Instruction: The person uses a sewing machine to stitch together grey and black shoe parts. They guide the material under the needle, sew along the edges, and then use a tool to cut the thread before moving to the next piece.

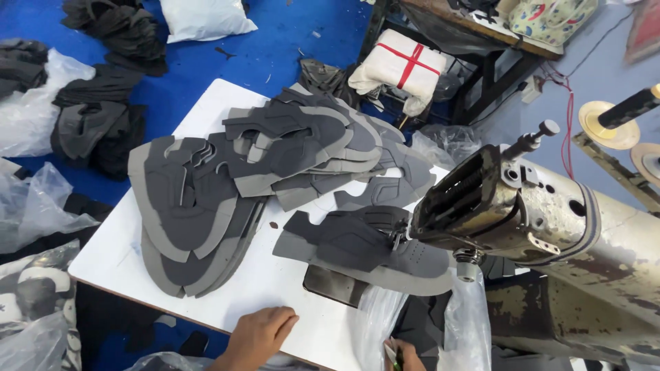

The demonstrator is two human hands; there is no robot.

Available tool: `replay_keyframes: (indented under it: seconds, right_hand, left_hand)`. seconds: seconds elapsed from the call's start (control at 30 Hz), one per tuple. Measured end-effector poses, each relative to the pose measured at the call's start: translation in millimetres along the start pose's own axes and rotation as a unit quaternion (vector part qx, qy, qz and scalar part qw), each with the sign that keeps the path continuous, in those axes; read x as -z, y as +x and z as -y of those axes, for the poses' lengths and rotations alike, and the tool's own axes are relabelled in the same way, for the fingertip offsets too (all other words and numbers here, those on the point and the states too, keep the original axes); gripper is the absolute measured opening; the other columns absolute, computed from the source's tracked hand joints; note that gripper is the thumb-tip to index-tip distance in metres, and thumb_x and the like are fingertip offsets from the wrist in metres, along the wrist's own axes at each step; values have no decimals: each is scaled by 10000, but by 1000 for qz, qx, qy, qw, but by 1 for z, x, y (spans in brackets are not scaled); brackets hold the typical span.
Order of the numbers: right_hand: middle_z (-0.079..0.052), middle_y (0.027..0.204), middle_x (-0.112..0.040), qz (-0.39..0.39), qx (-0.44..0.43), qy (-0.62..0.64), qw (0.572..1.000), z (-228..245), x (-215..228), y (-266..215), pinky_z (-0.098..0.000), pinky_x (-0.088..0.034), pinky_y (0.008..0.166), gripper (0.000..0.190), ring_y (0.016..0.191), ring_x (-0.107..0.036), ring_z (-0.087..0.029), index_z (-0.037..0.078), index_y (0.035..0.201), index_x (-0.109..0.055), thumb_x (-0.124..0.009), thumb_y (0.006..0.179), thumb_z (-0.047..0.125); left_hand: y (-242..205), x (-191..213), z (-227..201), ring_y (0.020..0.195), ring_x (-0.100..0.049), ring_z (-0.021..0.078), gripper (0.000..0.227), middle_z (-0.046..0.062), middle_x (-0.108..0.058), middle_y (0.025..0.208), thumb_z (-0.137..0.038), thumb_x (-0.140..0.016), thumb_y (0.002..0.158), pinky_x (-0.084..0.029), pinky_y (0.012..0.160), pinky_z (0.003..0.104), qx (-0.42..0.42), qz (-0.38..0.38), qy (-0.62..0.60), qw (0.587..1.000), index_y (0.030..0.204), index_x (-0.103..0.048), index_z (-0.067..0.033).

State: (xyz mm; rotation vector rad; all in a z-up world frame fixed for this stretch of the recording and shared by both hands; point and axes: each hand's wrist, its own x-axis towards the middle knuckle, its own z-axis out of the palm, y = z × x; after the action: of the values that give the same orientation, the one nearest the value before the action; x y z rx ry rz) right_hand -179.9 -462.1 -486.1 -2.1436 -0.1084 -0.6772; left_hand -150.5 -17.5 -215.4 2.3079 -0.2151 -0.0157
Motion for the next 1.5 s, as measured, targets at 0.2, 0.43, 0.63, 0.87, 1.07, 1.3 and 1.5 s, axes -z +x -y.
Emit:
replay_keyframes:
  seconds: [0.2, 0.43, 0.63, 0.87, 1.07, 1.3, 1.5]
  right_hand:
    - [-95, 692, -728, 90, -39, -101, 990, 66, 11, 28, -265, -555, 655, 240, 645, -733, -128, 57, 886, -691, -866, 734, 117]
    - [-44, 660, -739, 13, -91, -49, 995, 184, 20, 72, -237, -551, 652, 167, 599, -703, -90, 82, 896, -738, -829, 795, 177]
    - [-44, 620, -730, 5, -84, -99, 992, 182, 24, 73, -267, -538, 578, 147, 556, -715, -133, 150, 808, -784, -874, 712, 216]
    - [-34, 666, -749, -20, -44, -57, 997, 181, 25, 75, -273, -565, 596, 125, 580, -741, -142, 172, 851, -785, -846, 746, 203]
    - [-67, 812, -770, 9, -26, -100, 995, 184, 33, 75, -276, -560, 693, 141, 725, -756, -202, 177, 925, -770, -790, 786, 194]
    - [-40, 829, -719, -13, -187, 41, 982, 255, 50, 123, -239, -490, 602, 129, 635, -611, -104, 30, 1037, -712, -669, 919, 60]
    - [3, 787, -592, -75, -187, 107, 974, 357, 59, 236, -217, -383, 552, 220, 640, -492, -41, 15, 1218, -587, -646, 1029, 110]
  left_hand:
    - [7, -2, -14, 552, -708, 236, 178, 39, -722, 689, -305, -676, 947, -534, 477, 383, -3, -9, 59, 998, 926, -631, -134]
    - [7, -7, -20, 506, -686, 238, 180, 14, -689, 580, -281, -704, 893, -506, 441, 400, -27, -80, 88, 993, 847, -604, -139]
    - [5, -4, -29, 491, -668, 240, 190, 20, -664, 552, -270, -711, 883, -499, 440, 399, -37, -109, 109, 987, 815, -605, -128]
    - [9, -6, -31, 464, -662, 226, 191, 16, -662, 539, -268, -700, 893, -504, 431, 379, -30, -87, 122, 988, 808, -603, -128]
    - [9, -9, -21, 473, -669, 230, 184, 24, -678, 562, -269, -690, 895, -509, 431, 371, -40, -68, 116, 990, 826, -606, -120]
    - [33, -5, -55, 520, -635, 162, 303, 35, -668, 626, -403, -697, 927, -503, 505, 323, 98, 54, -158, 981, 966, -659, -105]
    - [97, -12, -105, 679, -610, 121, 509, 65, -677, 806, -572, -583, 983, -509, 631, 278, 110, 197, -558, 798, 1065, -634, -71]
